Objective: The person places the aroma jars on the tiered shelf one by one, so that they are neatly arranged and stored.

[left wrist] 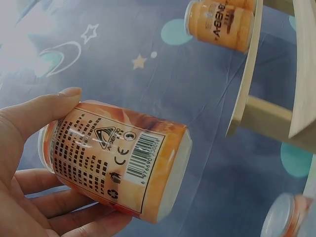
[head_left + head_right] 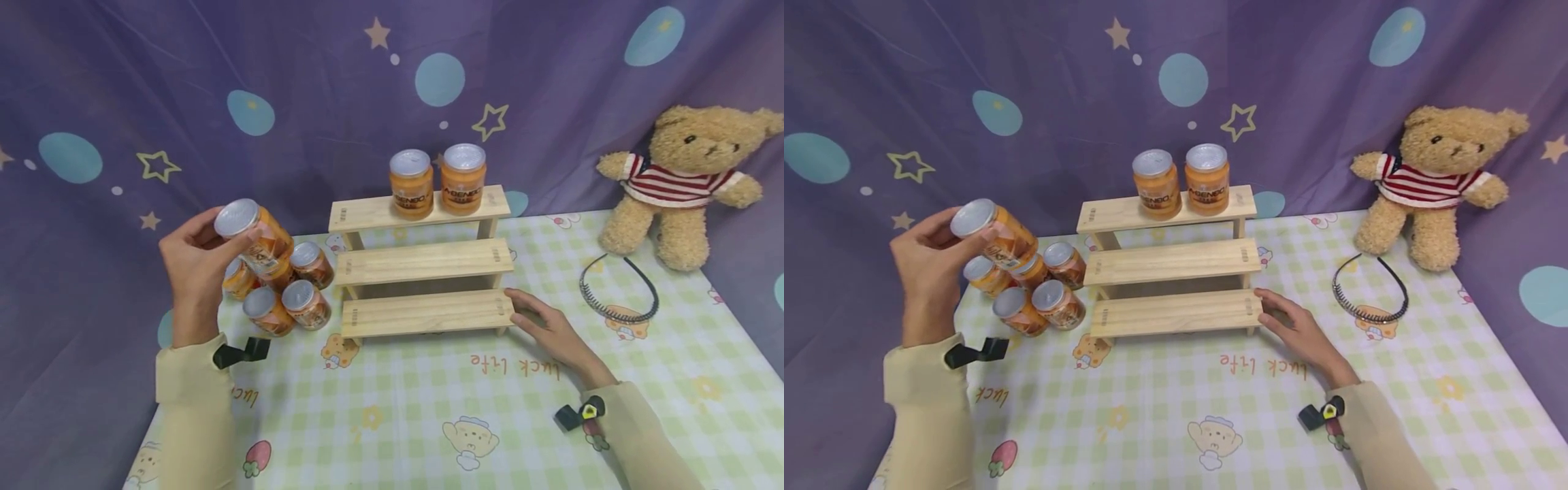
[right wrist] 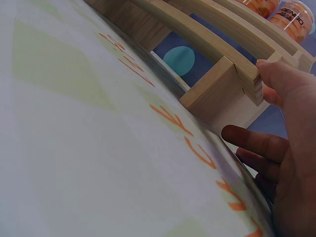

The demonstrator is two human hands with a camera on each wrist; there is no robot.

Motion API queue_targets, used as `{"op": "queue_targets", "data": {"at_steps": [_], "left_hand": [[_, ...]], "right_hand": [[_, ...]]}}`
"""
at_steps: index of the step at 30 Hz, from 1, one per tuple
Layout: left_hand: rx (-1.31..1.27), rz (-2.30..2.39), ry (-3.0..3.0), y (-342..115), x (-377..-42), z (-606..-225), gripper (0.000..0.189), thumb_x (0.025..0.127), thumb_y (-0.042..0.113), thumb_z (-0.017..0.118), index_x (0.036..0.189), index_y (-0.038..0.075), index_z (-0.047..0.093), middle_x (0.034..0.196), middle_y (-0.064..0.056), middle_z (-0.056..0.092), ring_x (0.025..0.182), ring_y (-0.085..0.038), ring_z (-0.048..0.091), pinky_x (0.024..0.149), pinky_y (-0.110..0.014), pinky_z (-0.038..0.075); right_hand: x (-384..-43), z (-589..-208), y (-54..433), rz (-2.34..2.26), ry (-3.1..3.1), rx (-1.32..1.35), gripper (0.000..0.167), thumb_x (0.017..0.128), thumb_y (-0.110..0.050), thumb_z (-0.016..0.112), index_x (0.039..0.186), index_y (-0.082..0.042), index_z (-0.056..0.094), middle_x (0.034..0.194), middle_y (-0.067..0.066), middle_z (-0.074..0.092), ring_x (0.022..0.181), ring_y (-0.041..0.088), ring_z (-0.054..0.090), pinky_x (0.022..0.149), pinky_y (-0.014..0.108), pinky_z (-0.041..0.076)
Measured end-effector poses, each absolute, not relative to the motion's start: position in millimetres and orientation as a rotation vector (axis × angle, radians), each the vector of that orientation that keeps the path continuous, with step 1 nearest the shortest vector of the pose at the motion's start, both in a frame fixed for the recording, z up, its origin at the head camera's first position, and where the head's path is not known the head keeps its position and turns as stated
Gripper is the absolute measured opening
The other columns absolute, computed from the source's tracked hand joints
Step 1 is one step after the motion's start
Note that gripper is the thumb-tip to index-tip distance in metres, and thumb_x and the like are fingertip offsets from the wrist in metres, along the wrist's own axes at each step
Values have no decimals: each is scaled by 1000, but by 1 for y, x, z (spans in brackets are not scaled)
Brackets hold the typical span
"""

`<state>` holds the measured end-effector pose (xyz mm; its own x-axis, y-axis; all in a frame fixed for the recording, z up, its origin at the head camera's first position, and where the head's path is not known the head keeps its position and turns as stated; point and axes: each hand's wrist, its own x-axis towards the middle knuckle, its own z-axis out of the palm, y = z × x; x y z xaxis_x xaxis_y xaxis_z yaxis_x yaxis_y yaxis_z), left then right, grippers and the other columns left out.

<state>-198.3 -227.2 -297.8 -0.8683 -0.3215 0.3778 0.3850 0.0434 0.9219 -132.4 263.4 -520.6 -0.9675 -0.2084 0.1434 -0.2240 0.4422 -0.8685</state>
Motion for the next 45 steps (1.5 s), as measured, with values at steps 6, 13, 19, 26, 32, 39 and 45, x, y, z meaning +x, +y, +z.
{"op": "queue_targets", "data": {"at_steps": [6, 13, 19, 26, 32, 39, 45], "left_hand": [[-113, -1873, -1888, -209, -207, -294, 46, 65, -2, 91, 108, -1, 75, 88, -1, 78, 76, -13, 74, 70, -20, 59], [-145, -1838, -1984, -187, -218, -289, 47, 67, 7, 93, 110, 5, 76, 89, 4, 78, 78, -11, 73, 70, -20, 58], [-182, -1849, -2026, -170, -230, -286, 45, 67, 10, 93, 109, 6, 76, 88, 5, 77, 79, -11, 72, 70, -20, 57], [-258, -1860, -2053, -150, -244, -285, 44, 68, 11, 93, 107, 5, 76, 87, 6, 75, 77, -11, 69, 68, -20, 55], [-236, -1791, -2138, -134, -256, -285, 45, 69, 15, 92, 110, 7, 76, 86, 11, 73, 78, -8, 67, 70, -20, 54], [-182, -1696, -2229, -119, -269, -288, 50, 68, 22, 93, 113, 8, 74, 86, 11, 69, 77, -7, 63, 71, -19, 51], [-144, -1645, -2294, -109, -277, -292, 51, 68, 25, 93, 113, 9, 74, 91, 5, 71, 81, -7, 64, 73, -21, 52]], "right_hand": [[-133, -520, 264, 1613, -2661, 400, 49, 104, -21, 55, 151, -25, 45, 137, 13, 62, 121, -13, 51, 102, 5, 34], [-132, -518, 262, 1593, -2700, 369, 48, 104, -26, 54, 152, -26, 44, 140, 12, 62, 122, -12, 52, 102, 7, 37], [-133, -519, 263, 1558, -2705, 358, 48, 104, -25, 55, 151, -24, 45, 138, 13, 63, 124, -3, 56, 104, 12, 39], [-132, -518, 263, 1595, -2695, 362, 48, 104, -26, 55, 151, -28, 44, 139, 10, 62, 122, -13, 51, 103, 6, 35], [-133, -517, 263, 1622, -2678, 370, 49, 104, -25, 55, 151, -31, 44, 139, 8, 62, 120, -17, 50, 102, 4, 34], [-132, -519, 263, 1621, -2676, 380, 49, 104, -24, 55, 151, -31, 43, 138, 9, 62, 120, -16, 51, 101, 5, 36], [-132, -518, 264, 1614, -2686, 372, 49, 104, -25, 55, 151, -32, 43, 139, 8, 62, 120, -16, 51, 102, 5, 36]]}}
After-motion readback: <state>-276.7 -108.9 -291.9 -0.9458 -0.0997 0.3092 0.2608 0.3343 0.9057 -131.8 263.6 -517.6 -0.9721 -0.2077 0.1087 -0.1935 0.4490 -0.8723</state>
